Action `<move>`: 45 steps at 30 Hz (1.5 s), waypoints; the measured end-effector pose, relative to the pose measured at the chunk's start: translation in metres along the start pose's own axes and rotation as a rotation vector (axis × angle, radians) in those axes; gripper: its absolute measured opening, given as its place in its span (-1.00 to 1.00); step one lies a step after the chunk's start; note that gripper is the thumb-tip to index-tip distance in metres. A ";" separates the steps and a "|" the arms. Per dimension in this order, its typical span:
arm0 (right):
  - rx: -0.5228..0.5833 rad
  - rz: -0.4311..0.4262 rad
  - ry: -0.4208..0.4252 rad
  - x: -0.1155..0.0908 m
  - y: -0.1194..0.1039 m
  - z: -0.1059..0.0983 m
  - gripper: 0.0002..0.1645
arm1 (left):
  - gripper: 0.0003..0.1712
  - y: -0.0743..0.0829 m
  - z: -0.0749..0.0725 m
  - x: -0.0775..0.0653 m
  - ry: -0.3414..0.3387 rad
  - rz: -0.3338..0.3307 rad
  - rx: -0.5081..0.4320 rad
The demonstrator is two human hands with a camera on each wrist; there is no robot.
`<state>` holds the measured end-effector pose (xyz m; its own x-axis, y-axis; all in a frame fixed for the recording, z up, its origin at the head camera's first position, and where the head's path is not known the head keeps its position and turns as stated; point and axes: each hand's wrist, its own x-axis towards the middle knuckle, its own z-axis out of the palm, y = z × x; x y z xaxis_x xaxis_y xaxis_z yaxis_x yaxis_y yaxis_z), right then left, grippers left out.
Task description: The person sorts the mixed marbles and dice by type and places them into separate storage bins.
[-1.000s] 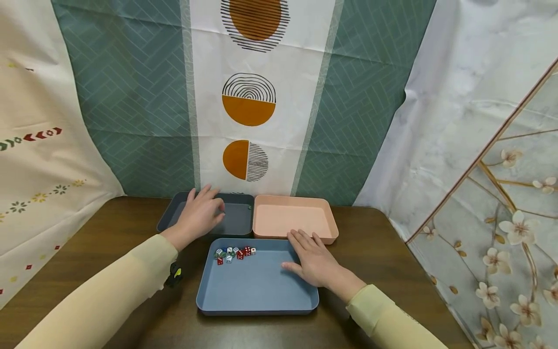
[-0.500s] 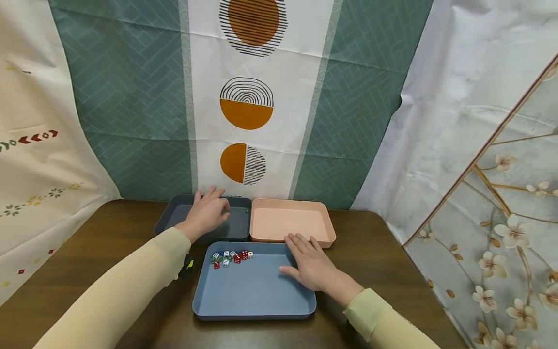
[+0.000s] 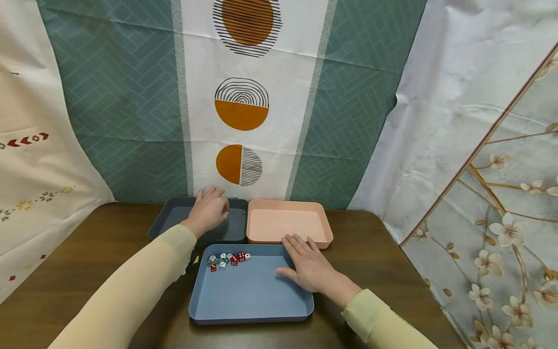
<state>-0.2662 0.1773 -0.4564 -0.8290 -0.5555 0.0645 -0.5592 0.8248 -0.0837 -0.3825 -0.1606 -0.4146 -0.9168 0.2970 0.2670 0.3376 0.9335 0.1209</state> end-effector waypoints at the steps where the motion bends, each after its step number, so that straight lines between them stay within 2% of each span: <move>1: 0.004 -0.001 0.002 0.000 0.000 0.000 0.13 | -0.92 0.000 0.001 0.001 -0.001 0.000 0.001; 12: -0.004 -0.001 -0.005 0.000 -0.002 -0.001 0.12 | -0.91 -0.002 0.008 0.013 0.005 -0.020 0.011; 27: -0.005 -0.014 0.008 0.000 0.000 0.001 0.14 | -0.89 -0.003 0.014 0.019 0.009 -0.023 0.014; 39: -0.031 0.005 -0.018 0.001 -0.002 -0.003 0.12 | -0.90 0.001 0.012 0.022 -0.006 -0.024 0.017; 45: -0.022 -0.007 -0.003 0.000 0.000 -0.001 0.14 | -0.79 0.003 0.009 0.023 -0.035 -0.046 0.011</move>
<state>-0.2660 0.1771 -0.4552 -0.8253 -0.5612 0.0621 -0.5644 0.8233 -0.0609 -0.4046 -0.1495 -0.4170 -0.9383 0.2604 0.2275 0.2927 0.9484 0.1221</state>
